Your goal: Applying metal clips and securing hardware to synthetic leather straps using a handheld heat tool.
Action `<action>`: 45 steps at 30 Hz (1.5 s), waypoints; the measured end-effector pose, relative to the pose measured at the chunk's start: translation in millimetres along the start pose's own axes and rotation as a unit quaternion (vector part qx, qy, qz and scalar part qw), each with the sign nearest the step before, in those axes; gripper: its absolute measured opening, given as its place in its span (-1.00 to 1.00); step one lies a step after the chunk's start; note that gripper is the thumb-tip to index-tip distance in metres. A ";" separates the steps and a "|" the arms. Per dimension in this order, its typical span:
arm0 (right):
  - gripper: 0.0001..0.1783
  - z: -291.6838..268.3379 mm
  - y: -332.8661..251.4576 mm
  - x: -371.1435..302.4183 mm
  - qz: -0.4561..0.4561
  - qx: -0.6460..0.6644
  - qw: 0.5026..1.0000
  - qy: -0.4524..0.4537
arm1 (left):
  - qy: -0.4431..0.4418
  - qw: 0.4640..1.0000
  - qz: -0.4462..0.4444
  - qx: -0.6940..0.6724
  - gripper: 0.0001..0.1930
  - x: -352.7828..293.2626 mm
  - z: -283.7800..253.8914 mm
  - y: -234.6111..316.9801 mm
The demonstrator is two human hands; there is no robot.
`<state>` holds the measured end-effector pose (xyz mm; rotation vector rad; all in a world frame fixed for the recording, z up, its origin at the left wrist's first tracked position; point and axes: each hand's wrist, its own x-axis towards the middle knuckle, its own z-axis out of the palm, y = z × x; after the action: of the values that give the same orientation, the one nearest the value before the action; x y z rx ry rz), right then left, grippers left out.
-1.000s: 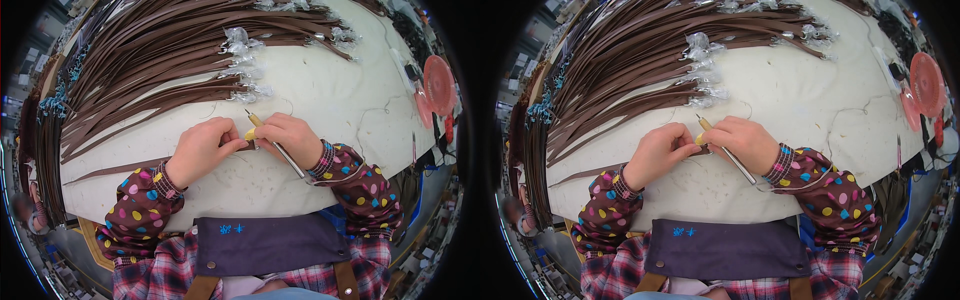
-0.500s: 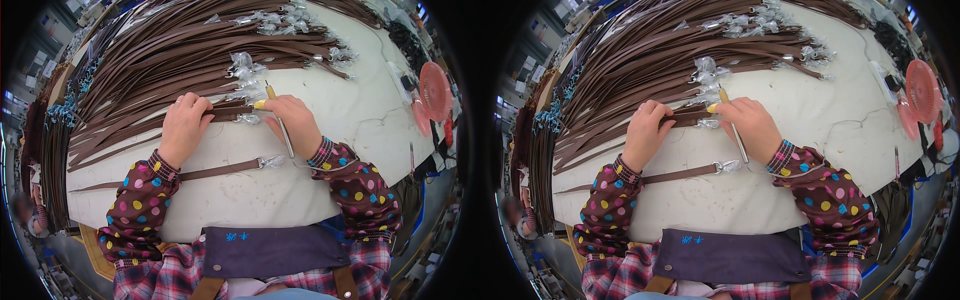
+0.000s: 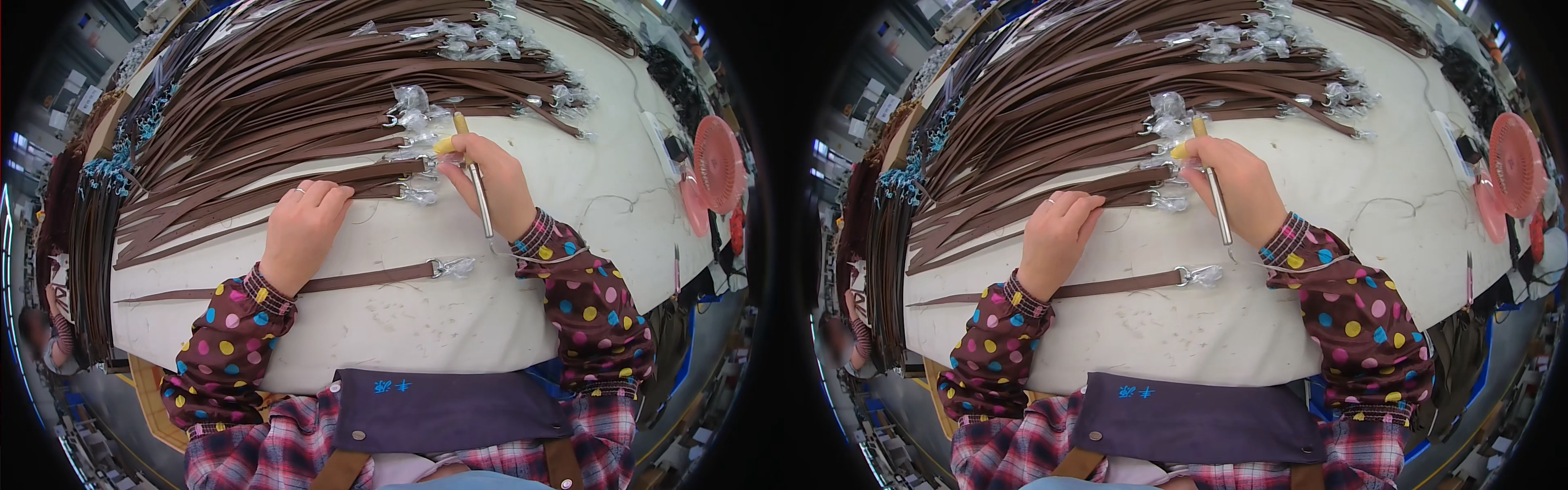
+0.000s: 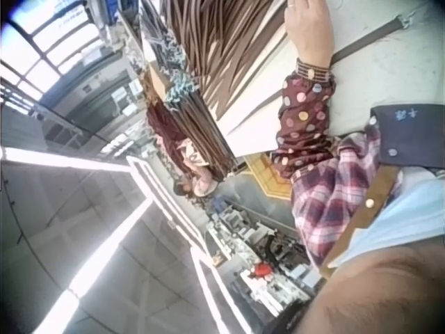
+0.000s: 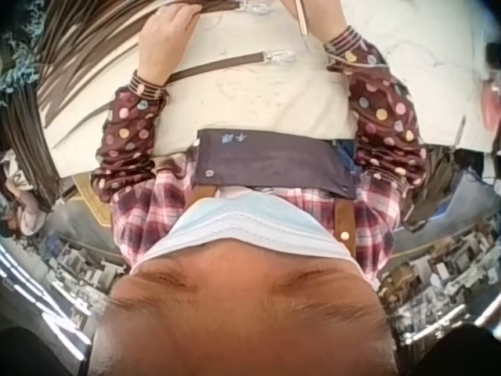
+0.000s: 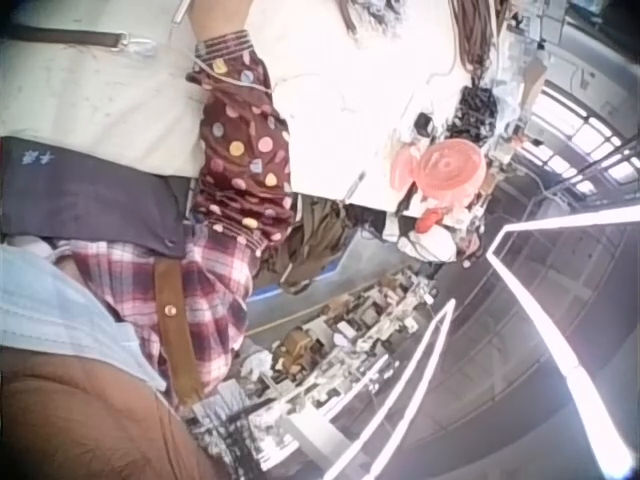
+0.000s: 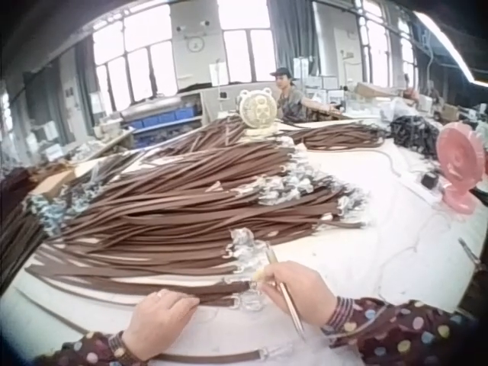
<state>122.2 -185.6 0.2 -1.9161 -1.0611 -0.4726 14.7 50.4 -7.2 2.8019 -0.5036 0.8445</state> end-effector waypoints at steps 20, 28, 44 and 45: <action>-0.70 -7.2 -4.3 -9.7 0.023 -0.034 0.998 -0.037 | -0.076 0.995 0.001 -0.064 -0.80 -45.3 -28.7 14.8; -0.61 -20.4 -46.6 -42.5 0.019 0.022 0.981 -0.193 | -0.152 0.970 -0.081 -0.170 -0.80 -28.7 -27.8 28.8; -0.80 -14.1 -50.2 -32.5 0.208 0.178 0.945 -0.177 | -0.236 0.898 -0.154 -0.338 -0.87 5.8 -5.9 48.7; -0.81 -11.4 -50.1 -30.5 0.202 0.253 0.935 -0.145 | -0.235 0.898 -0.155 -0.338 -0.87 6.9 -8.5 49.5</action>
<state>64.7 -197.2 11.7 -1.6925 -0.8292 0.3033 -2.4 4.7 6.9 2.2972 -0.3093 -0.0948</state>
